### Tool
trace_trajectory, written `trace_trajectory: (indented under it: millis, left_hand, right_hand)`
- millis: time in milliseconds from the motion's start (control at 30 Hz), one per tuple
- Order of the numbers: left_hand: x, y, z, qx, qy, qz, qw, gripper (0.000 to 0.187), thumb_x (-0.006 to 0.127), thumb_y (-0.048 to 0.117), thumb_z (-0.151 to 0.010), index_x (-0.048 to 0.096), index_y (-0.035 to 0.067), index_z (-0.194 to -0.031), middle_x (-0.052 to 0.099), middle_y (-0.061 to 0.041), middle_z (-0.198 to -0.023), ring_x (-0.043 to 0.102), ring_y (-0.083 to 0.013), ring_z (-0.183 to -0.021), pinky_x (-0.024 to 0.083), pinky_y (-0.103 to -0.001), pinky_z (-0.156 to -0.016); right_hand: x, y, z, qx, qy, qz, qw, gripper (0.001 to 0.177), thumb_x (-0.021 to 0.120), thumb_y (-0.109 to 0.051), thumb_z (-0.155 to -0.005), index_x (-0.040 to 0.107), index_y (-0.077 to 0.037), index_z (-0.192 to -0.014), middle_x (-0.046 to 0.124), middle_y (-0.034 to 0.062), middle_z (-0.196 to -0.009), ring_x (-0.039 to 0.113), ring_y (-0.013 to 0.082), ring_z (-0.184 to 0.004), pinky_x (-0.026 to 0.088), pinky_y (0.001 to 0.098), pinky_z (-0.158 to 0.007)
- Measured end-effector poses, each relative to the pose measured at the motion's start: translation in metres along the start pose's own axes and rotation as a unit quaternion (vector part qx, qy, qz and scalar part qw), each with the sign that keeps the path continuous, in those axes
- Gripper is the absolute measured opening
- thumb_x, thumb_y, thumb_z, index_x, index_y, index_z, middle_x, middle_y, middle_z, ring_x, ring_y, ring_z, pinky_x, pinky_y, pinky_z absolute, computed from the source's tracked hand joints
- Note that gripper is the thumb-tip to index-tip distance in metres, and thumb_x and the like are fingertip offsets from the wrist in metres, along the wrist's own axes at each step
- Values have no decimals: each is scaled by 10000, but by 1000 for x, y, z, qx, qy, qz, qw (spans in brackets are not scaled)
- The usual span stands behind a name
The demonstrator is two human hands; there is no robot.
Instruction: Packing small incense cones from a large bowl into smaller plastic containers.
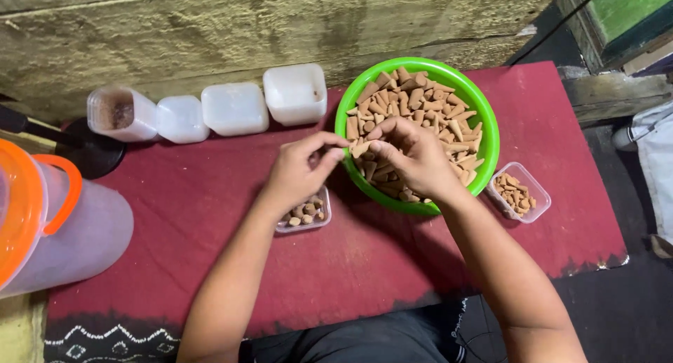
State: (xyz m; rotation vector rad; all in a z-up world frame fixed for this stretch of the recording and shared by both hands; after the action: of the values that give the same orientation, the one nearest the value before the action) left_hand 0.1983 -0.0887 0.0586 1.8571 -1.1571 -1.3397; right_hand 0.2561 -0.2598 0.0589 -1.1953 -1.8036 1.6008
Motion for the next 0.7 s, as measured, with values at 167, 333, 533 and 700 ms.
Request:
trace_trajectory:
  millis: [167,333,533,700]
  left_hand:
    - [-46,-47,42,-66,41,-37,996,146,643,154,-977,751,221,-1046,782,7,-819,748,-200,-786,539,-297,-657]
    - [-75,-73,77,-91,51,-50,993,133,644,126,-978,759,183,-1012,777,-39,-827,753,-267,-842,583,-352,-705]
    - [-78,-93,85,-76,35,-69,994,123,627,134,-987,745,161,-1010,743,-66,-846,736,-314,-863,590,-413,-698]
    - [-70,-92,86,-57,16,-69,996,119,607,149,-1005,723,126,-1022,712,-138,-849,714,-382,-849,575,-480,-728]
  right_hand:
    - [25,-9,-2,1,-15,41,999,124,724,-90,-979,711,-47,-1095,703,59,-841,638,131,-750,532,301,-723]
    - [75,-6,7,-97,-51,222,969,101,738,-174,-969,726,-117,-1052,719,96,-867,709,313,-810,555,396,-721]
    - [123,20,21,-190,-93,402,891,84,716,-245,-959,678,-178,-926,637,29,-832,648,259,-844,510,385,-739]
    - [133,32,26,-217,-60,517,826,171,710,-304,-940,626,-198,-835,577,-12,-873,559,229,-858,423,357,-726]
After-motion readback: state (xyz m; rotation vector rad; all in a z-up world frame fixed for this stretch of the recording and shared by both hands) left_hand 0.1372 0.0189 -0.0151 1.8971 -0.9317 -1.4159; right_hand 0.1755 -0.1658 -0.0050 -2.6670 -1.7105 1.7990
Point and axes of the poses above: each hand's wrist, its own z-axis away from the middle knuckle, its own x-axis out of the palm, y = z × x, the point moved 9 cm from there along -z, towards the middle knuckle
